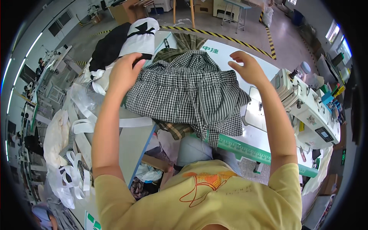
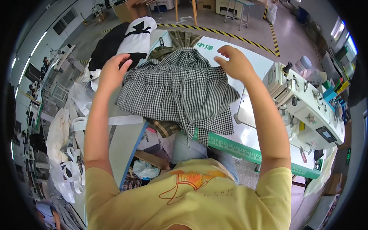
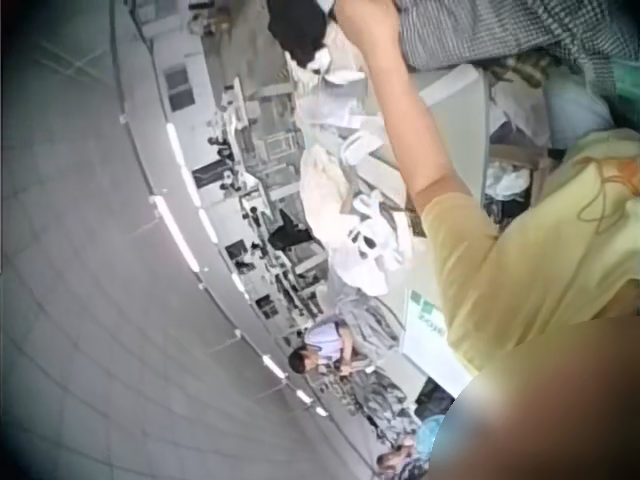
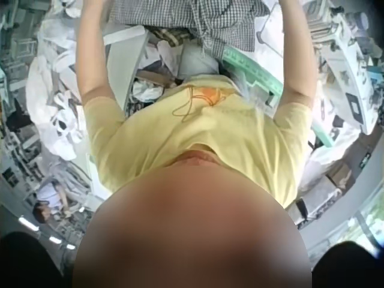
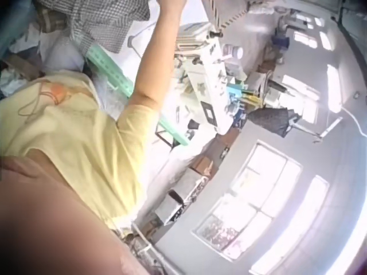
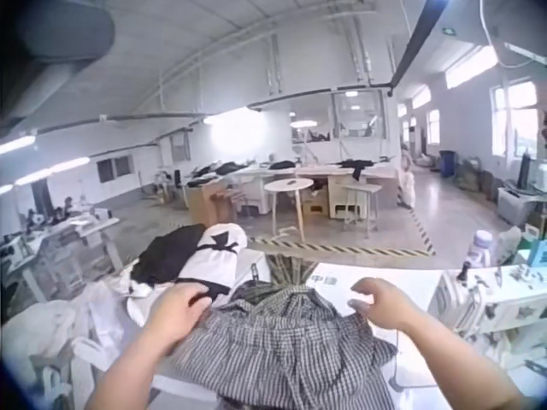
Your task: The person is threading a drawstring through the waistband of checkered pants and inspecting the garment at a factory workbench.
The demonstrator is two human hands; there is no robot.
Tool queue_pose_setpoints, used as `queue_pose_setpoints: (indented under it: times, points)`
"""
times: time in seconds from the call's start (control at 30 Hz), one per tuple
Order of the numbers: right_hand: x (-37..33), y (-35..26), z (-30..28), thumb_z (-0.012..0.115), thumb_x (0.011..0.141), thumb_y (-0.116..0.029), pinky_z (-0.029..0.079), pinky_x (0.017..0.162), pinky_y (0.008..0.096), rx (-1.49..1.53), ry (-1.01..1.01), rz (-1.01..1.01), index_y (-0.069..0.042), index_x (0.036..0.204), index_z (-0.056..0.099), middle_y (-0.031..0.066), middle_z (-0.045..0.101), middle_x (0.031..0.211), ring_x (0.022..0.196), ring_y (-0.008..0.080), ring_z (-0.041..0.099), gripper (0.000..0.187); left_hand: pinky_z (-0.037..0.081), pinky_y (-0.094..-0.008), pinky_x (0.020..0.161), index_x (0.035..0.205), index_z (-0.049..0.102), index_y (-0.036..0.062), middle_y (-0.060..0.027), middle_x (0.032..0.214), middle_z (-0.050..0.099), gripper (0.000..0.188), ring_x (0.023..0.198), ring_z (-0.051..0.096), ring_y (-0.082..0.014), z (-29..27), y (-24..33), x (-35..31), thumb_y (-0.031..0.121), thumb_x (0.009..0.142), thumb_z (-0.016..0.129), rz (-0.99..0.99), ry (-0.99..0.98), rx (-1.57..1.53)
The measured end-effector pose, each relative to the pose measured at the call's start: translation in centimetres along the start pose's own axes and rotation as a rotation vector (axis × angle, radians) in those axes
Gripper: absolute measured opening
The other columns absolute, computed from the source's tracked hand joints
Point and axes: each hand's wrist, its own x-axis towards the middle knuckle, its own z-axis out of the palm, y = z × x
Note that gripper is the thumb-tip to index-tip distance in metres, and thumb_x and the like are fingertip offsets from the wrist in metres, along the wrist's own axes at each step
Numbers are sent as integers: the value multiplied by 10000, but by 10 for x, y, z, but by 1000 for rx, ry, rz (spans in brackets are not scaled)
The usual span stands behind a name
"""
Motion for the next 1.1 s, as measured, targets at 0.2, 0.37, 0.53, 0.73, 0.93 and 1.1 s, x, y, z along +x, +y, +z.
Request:
queue_pose_setpoints:
  times: [0.2,0.37,0.53,0.73,0.93,1.1]
  points:
    - [-24,-36,15,569,825,-117,437,861,393,6,32,-457,-46,1016,599,126,614,1031,1009,313,551,205,429,-315,571,771,612,27,-77,693,561,347,608,532,-192,17,106,-38,362,856,581,-437,-350,-468]
    - [-21,-34,45,539,858,-173,398,877,402,-88,-216,-458,-47,933,594,129,609,895,933,314,555,157,437,-241,601,911,548,15,-32,747,541,212,652,524,-117,59,124,-61,227,900,562,-404,-275,-996]
    - [-21,-27,31,535,861,-146,424,711,387,225,-285,-322,2,898,553,154,564,785,777,325,531,154,281,-184,446,988,545,12,16,633,450,189,511,356,-39,18,92,-79,183,918,507,-765,-297,-1466]
    - [-15,-36,25,535,882,-175,423,696,347,241,-300,-290,5,912,549,132,544,770,728,260,510,184,285,-166,509,1042,599,35,38,662,471,202,555,350,-26,-23,60,-101,152,906,506,-800,-147,-1039]
    - [-18,-43,24,579,837,-152,427,687,357,124,-114,-477,-13,855,555,115,551,764,742,284,535,142,378,-187,601,1081,588,34,-3,753,571,216,644,471,-52,-43,64,-119,101,887,523,-683,-139,-853]
    - [-69,-80,36,625,808,-320,400,521,405,-13,77,-242,-22,581,533,128,489,570,585,314,514,385,477,-234,648,1098,548,4,-70,820,620,258,785,604,-122,-61,90,-137,-11,840,545,-668,-439,-1171]
